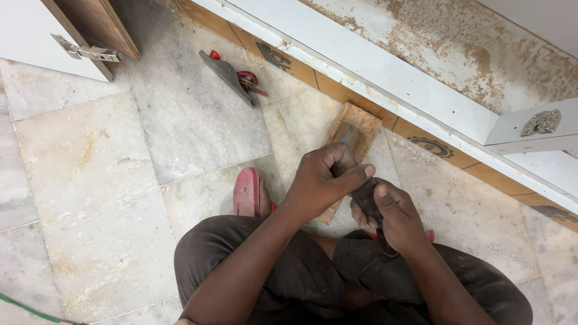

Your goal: The person sits on the floor and sharpens a chisel by rubbing its blade against a sharpening stone. They repeatedly rub the blade, pause to inspect the edge, and continue the sharpening process.

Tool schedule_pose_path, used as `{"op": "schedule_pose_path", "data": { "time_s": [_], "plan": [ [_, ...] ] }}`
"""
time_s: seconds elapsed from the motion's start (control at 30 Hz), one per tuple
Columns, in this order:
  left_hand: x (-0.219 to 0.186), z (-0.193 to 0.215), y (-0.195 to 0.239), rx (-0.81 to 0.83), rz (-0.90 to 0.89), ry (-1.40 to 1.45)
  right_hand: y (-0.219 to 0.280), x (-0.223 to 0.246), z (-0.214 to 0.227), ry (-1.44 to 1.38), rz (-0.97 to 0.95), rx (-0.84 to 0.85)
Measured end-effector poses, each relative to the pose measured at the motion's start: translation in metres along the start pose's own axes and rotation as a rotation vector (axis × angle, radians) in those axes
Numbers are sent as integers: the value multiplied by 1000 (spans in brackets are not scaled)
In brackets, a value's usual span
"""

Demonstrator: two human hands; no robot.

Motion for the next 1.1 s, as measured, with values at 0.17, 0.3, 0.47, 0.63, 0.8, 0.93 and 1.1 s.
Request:
{"op": "schedule_pose_path", "data": {
  "time_s": [0.17,0.3,0.47,0.63,0.8,0.93,1.1],
  "plan": [
    [4,-3,-2,44,70,198,1,7,-3,-4,49,-8],
    [13,-8,-3,120,159,285,-1,10,2,-52,72,-40],
    [22,-9,-2,131,210,368,-3,9,10,-121,39,-65],
    [23,-11,-2,152,202,379,-7,9,16,-163,24,-82],
    [23,-11,-3,128,223,402,-7,7,20,-169,16,-94],
    [26,-9,-3,91,245,419,-7,5,20,-175,17,-89],
    [29,-8,-5,98,218,442,-7,6,21,-185,29,-81]
  ]
}}
Point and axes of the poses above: each hand's wrist, its own y-axis away from the middle knuckle, its own z-axis out of the back of the hand, x = y × z, the point moved 7 cm from there along -y, towards the middle knuckle, and after that the axes turned 13 degrees about -x, right-handed, at the moved point
